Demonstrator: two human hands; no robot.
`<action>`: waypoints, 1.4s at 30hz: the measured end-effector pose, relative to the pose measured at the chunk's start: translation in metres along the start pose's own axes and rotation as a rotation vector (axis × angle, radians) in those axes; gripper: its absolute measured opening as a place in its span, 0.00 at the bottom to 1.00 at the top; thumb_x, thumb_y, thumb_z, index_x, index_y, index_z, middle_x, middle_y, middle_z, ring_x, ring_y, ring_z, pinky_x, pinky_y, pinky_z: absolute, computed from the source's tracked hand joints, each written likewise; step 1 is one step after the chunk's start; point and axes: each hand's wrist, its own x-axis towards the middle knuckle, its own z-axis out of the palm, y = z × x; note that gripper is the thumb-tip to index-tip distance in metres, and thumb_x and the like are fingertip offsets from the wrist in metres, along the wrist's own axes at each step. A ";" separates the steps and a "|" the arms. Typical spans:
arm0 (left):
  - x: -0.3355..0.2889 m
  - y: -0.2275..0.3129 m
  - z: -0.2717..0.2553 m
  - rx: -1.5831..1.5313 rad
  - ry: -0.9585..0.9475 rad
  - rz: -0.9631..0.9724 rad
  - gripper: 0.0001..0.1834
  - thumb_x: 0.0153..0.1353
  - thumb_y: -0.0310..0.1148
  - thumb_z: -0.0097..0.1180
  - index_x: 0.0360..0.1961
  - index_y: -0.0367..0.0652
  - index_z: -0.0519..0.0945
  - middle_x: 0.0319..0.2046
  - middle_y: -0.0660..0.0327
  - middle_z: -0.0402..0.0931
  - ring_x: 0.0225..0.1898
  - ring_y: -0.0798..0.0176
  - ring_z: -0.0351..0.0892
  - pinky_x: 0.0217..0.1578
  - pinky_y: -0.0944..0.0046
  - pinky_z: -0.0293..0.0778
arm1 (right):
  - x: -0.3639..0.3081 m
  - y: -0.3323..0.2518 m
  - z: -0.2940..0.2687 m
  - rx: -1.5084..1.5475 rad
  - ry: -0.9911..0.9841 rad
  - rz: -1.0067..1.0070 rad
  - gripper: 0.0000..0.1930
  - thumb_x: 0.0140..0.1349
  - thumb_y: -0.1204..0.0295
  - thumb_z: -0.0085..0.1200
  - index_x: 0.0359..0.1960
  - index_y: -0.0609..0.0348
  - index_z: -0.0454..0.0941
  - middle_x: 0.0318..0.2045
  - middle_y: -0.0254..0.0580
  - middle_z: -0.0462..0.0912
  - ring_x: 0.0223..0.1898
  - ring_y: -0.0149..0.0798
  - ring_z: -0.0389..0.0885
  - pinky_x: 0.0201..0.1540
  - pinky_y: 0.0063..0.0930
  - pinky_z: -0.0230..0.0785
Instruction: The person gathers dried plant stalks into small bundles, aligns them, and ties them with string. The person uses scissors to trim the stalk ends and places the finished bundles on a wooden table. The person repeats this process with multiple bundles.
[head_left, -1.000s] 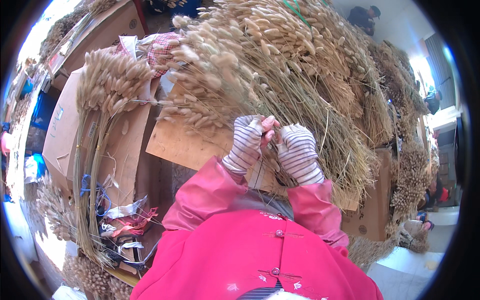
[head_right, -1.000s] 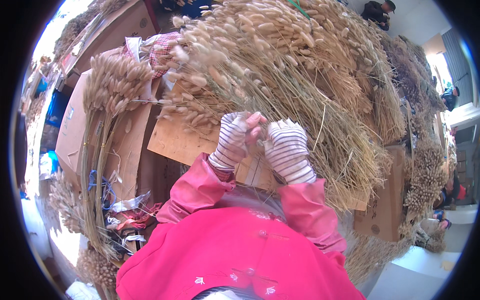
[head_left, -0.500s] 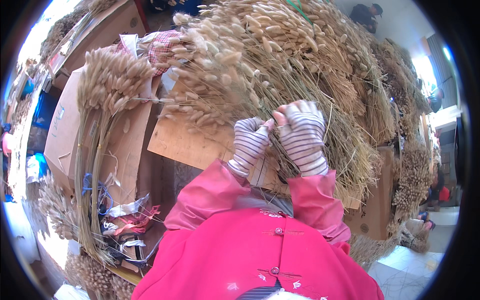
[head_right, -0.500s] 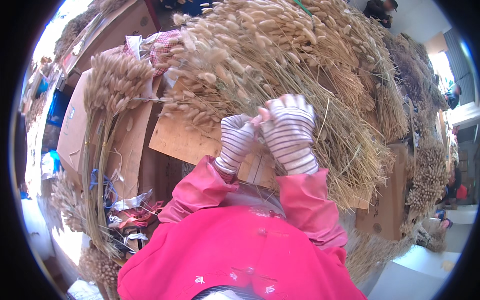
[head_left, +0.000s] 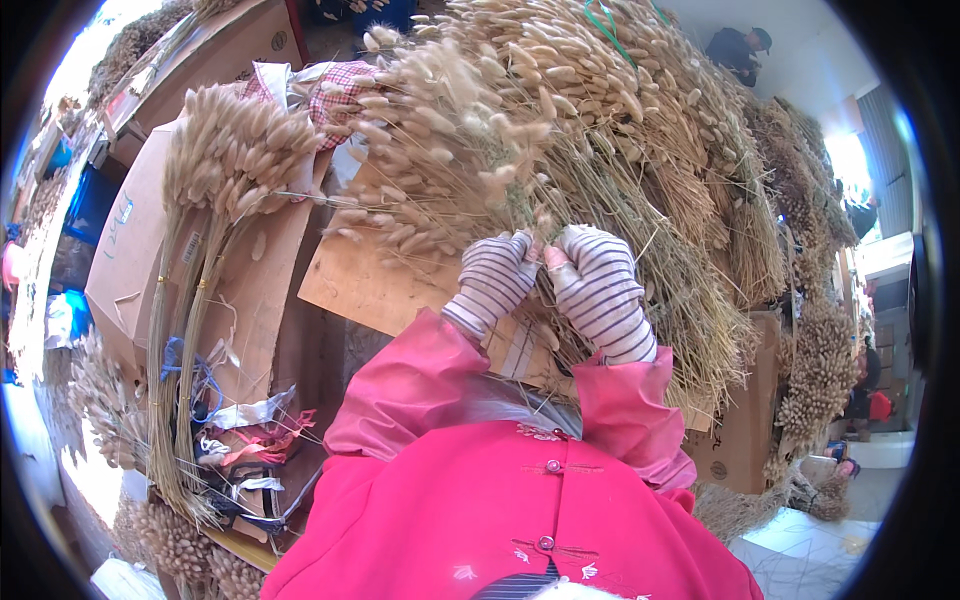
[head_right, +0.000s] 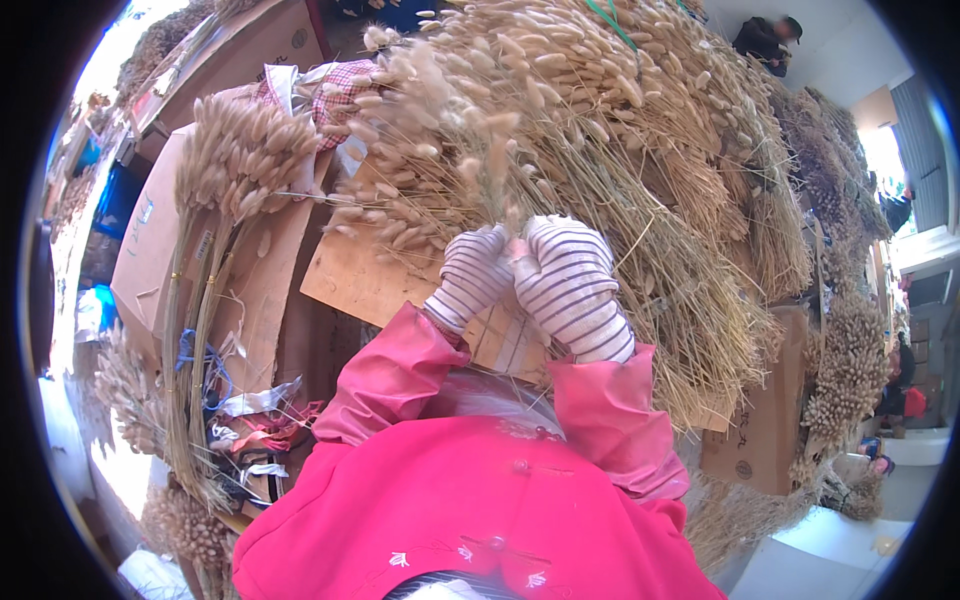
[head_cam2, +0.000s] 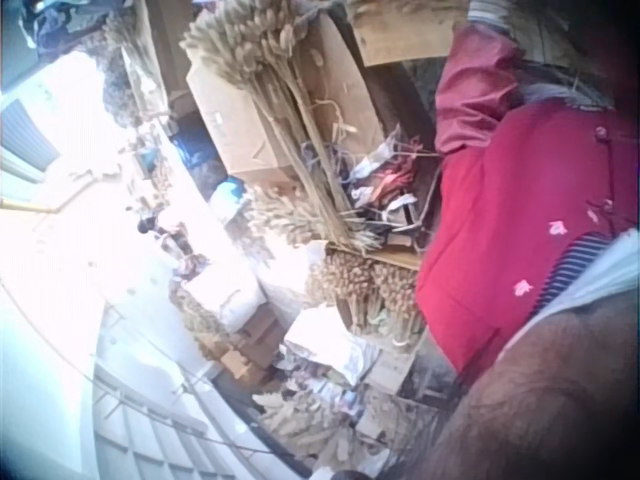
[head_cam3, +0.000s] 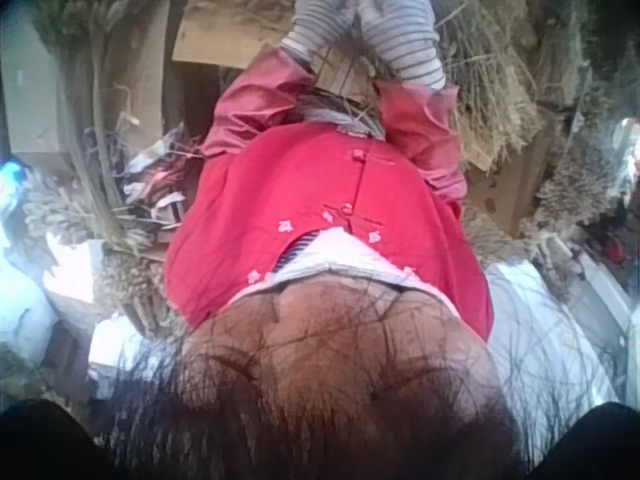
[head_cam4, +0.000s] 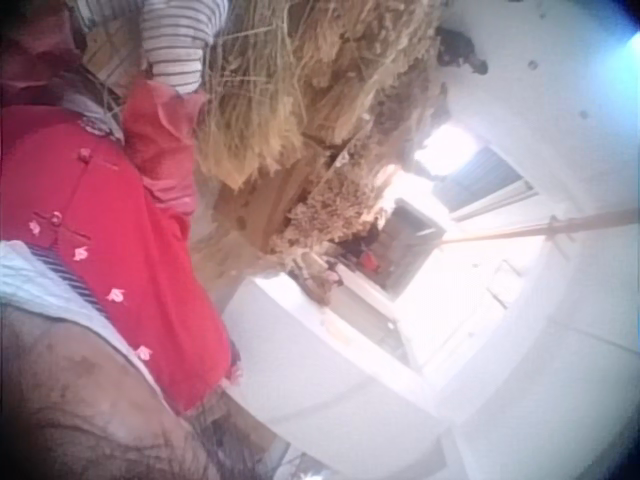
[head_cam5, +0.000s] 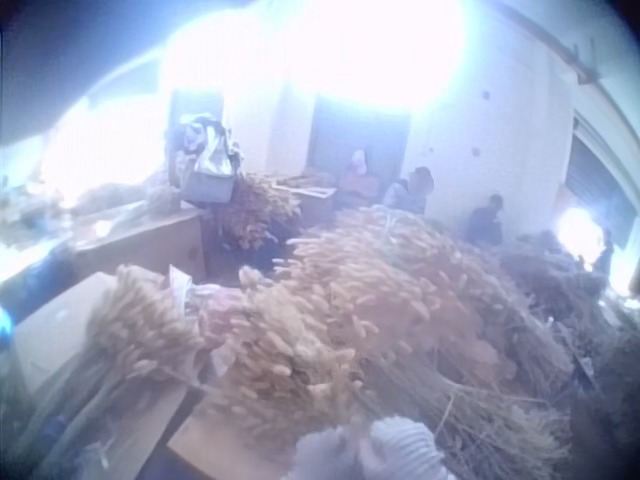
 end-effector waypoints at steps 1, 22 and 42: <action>-0.001 0.001 0.000 0.004 -0.022 0.012 0.14 0.59 0.42 0.46 0.31 0.42 0.76 0.23 0.51 0.76 0.25 0.48 0.77 0.25 0.51 0.72 | 0.000 -0.004 -0.005 0.155 -0.020 0.049 0.11 0.53 0.70 0.53 0.19 0.64 0.69 0.14 0.46 0.68 0.18 0.43 0.67 0.24 0.36 0.59; 0.003 -0.006 -0.001 -0.013 -0.144 -0.047 0.18 0.59 0.47 0.47 0.42 0.48 0.78 0.22 0.52 0.77 0.26 0.49 0.78 0.28 0.51 0.72 | -0.006 -0.018 -0.038 0.784 0.565 0.345 0.08 0.62 0.71 0.49 0.28 0.61 0.75 0.17 0.32 0.73 0.17 0.22 0.67 0.18 0.14 0.55; -0.011 -0.010 -0.018 -1.107 -0.282 -0.328 0.16 0.56 0.31 0.55 0.45 0.33 0.77 0.20 0.65 0.76 0.22 0.74 0.73 0.25 0.75 0.68 | -0.087 0.044 -0.129 0.333 0.663 0.269 0.04 0.57 0.72 0.52 0.34 0.53 0.75 0.29 0.35 0.76 0.29 0.34 0.73 0.29 0.27 0.66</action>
